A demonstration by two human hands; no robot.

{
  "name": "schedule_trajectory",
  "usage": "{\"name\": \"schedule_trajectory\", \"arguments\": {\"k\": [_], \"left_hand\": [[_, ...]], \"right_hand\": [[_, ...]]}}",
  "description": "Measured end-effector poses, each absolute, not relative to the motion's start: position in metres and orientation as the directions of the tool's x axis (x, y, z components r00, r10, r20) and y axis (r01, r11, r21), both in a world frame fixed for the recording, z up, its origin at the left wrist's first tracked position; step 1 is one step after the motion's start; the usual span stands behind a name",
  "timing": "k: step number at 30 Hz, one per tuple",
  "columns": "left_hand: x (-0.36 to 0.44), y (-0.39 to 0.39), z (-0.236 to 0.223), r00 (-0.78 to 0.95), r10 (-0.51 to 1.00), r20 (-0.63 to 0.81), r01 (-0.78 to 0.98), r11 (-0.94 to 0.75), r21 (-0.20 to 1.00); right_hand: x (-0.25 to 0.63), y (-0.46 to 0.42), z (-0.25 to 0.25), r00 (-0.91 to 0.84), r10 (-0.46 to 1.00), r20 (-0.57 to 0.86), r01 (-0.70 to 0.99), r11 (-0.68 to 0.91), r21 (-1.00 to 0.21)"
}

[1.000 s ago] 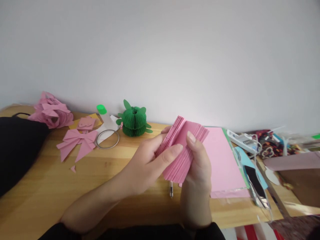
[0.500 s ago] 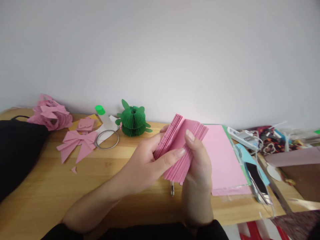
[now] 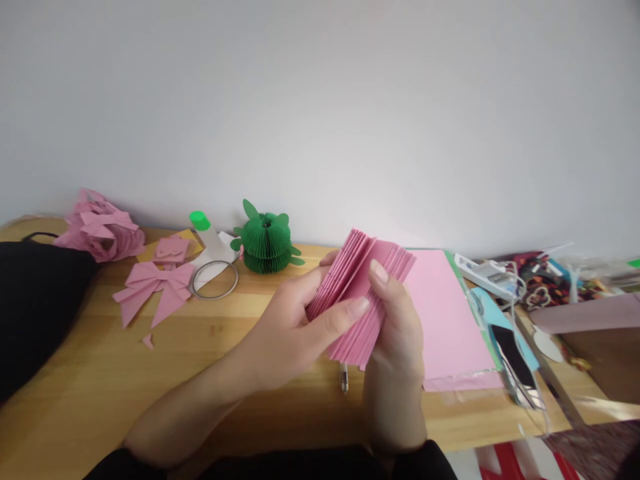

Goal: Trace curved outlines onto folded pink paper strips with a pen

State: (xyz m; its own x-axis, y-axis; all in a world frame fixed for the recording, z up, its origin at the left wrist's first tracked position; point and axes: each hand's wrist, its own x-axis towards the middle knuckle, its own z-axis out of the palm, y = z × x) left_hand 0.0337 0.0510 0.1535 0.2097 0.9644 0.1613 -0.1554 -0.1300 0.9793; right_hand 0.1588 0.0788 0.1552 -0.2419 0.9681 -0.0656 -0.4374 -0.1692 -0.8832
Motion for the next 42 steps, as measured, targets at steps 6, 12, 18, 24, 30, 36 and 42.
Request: {"name": "schedule_trajectory", "arguments": {"k": [6,12,18,24,30,36,42], "left_hand": [[0.0352,0.051,0.1567,0.211,0.962,0.176,-0.144,-0.147,0.979],[0.0342,0.051,0.1572,0.196,0.962,0.189,-0.113,-0.169,0.979],[0.0312,0.0494,0.15,0.153,0.978,0.14,-0.078,-0.129,0.989],[0.0317,0.0491,0.1535,0.184,0.975,0.127,-0.119,-0.106,0.987],[0.0337,0.051,0.1561,0.219,0.964,0.149,-0.128,-0.123,0.984],[0.0341,0.0498,0.1561,0.198,0.966,0.168,-0.107,-0.149,0.983],[0.0344,0.051,0.1558,0.209,0.959,0.192,-0.149,-0.163,0.975]], "right_hand": [[0.1598,0.0787,0.1552,-0.241,0.968,-0.074,-0.438,-0.176,-0.882],[0.1594,0.0777,0.1556,-0.246,0.965,-0.091,-0.464,-0.2,-0.863],[0.1588,0.0781,0.1544,-0.263,0.962,-0.07,-0.474,-0.192,-0.859],[0.1597,0.0788,0.1537,-0.274,0.958,-0.085,-0.477,-0.212,-0.853],[0.1605,0.0783,0.1543,-0.274,0.959,-0.067,-0.446,-0.188,-0.875],[0.1605,0.0782,0.154,-0.269,0.961,-0.057,-0.466,-0.182,-0.866],[0.1613,0.0789,0.1529,-0.29,0.955,-0.056,-0.475,-0.194,-0.858]]}}
